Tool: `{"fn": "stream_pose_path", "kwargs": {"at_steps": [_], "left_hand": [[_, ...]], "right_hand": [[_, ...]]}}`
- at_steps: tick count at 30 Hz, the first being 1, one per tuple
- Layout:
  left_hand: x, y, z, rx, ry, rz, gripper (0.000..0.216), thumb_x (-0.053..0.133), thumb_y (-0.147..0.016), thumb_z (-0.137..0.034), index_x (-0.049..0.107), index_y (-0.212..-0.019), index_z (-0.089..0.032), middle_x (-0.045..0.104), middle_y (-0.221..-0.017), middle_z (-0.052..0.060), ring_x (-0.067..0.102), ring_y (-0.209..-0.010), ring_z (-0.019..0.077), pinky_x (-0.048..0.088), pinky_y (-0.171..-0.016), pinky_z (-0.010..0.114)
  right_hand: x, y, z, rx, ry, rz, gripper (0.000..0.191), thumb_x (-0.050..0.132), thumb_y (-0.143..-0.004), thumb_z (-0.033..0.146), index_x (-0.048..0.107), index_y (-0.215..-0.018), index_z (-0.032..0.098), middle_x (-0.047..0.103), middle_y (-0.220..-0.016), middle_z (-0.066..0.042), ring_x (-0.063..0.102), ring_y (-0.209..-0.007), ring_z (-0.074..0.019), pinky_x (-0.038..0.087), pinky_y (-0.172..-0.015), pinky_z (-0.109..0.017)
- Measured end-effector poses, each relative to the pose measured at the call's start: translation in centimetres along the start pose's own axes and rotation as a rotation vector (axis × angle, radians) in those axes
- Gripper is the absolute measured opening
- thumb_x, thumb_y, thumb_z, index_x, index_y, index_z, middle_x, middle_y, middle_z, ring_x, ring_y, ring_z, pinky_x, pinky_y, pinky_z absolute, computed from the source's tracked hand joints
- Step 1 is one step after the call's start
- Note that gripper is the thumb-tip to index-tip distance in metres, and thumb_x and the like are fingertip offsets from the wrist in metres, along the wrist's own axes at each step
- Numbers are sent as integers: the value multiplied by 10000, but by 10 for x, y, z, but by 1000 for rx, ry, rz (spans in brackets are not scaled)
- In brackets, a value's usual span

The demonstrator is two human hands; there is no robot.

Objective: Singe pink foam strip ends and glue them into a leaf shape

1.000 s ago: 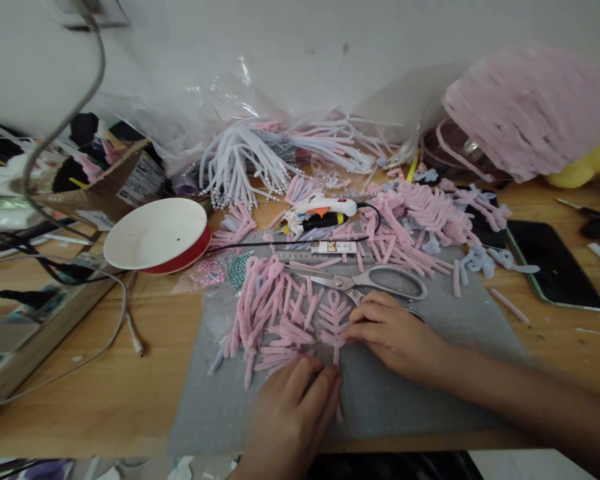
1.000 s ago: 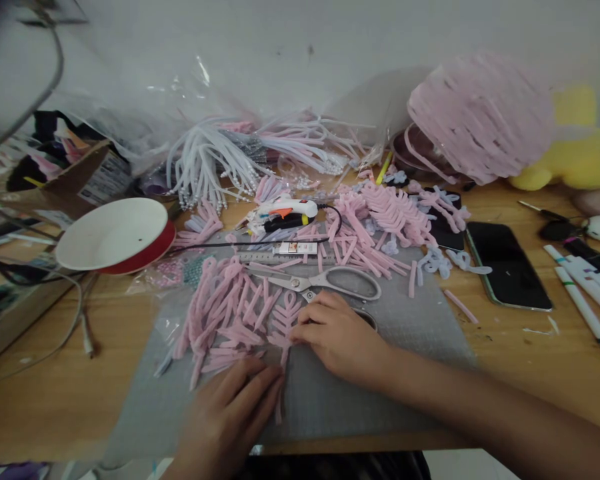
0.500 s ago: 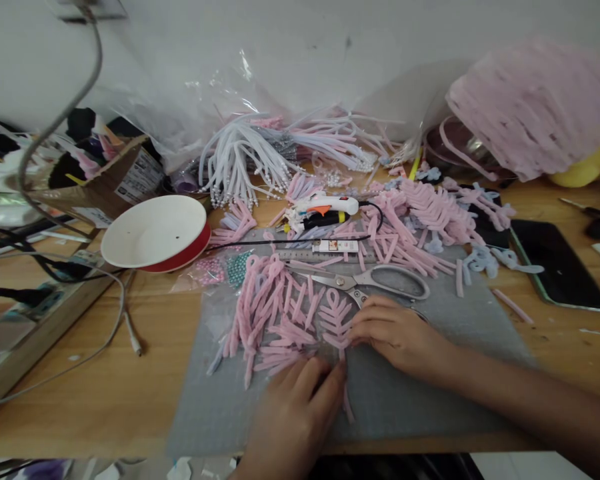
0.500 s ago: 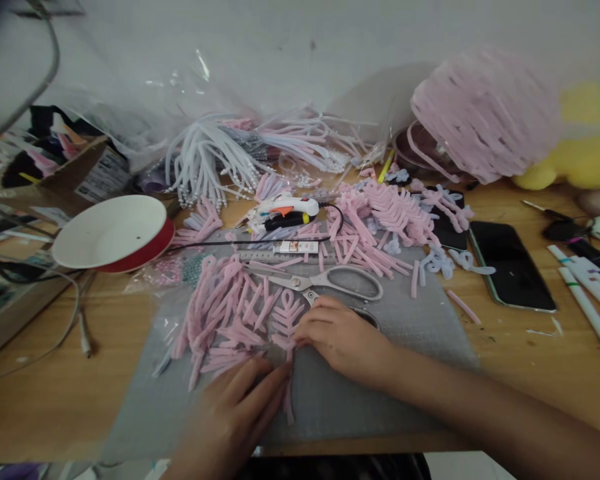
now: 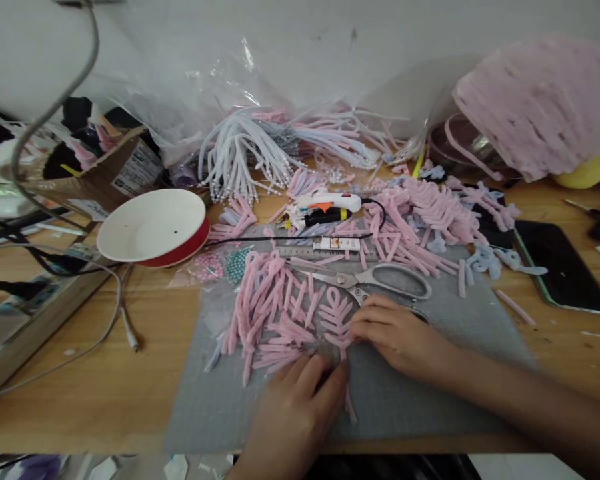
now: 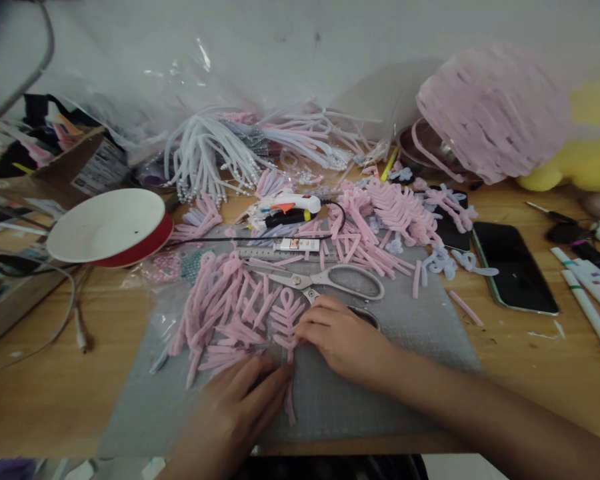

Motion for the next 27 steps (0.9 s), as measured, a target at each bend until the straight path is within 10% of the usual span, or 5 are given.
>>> {"fn": "stream_pose_path", "kwargs": {"at_steps": [27], "left_hand": [[-1,2,0,-29,-107,-23,229,499,-832,-232,596,-1038,-258,595,-1064,37,505,-875,198,436,-724,335]], "right_hand": [[2,-2,3,-31,146,43,258,426,-791,25,616,-922,143,582,-880,-73,433,-879,-179,389,-802,-316]]}}
Point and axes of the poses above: each hand's wrist, its own y-axis away from the middle knuckle, its own x-axis out of the palm, z = x × y, the point moved 3 cm from there along -y, towards the middle knuckle
